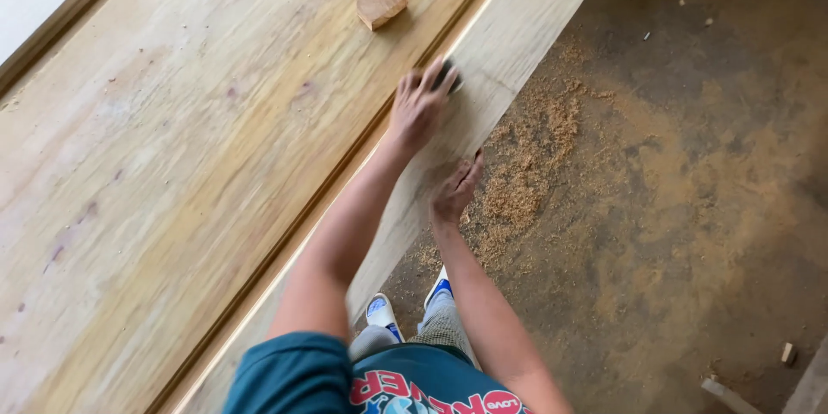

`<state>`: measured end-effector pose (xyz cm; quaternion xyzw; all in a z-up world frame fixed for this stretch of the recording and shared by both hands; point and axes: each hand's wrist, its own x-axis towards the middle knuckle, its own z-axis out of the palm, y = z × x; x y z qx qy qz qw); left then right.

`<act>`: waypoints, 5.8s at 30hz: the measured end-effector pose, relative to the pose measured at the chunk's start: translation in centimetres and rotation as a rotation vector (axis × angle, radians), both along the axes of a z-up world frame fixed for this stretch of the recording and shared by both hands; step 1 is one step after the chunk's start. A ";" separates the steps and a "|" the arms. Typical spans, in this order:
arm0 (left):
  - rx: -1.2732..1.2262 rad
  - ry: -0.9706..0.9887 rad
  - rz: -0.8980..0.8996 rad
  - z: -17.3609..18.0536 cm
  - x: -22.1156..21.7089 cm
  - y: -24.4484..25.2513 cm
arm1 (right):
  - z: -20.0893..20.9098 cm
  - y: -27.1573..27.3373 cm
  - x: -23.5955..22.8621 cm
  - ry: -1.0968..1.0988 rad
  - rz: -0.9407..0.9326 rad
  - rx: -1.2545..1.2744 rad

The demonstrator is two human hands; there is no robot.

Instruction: Sand the edges and surface of a wooden door frame using sandpaper to achieve a smooth finish.

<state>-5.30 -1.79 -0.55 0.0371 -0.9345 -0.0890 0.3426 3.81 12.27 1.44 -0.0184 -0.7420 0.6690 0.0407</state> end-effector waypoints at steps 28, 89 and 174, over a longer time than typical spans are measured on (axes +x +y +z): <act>0.014 -0.076 -0.007 4.1 17.7 2.5 | -0.2 0.5 0.3 0.040 -0.017 0.008; 0.059 -0.115 -0.080 -0.1 -8.3 4.1 | 1.9 0.5 0.1 -0.231 0.018 -0.298; 0.140 -0.303 -0.268 3.3 -5.2 8.0 | 0.0 8.5 -6.8 -0.808 0.850 -0.288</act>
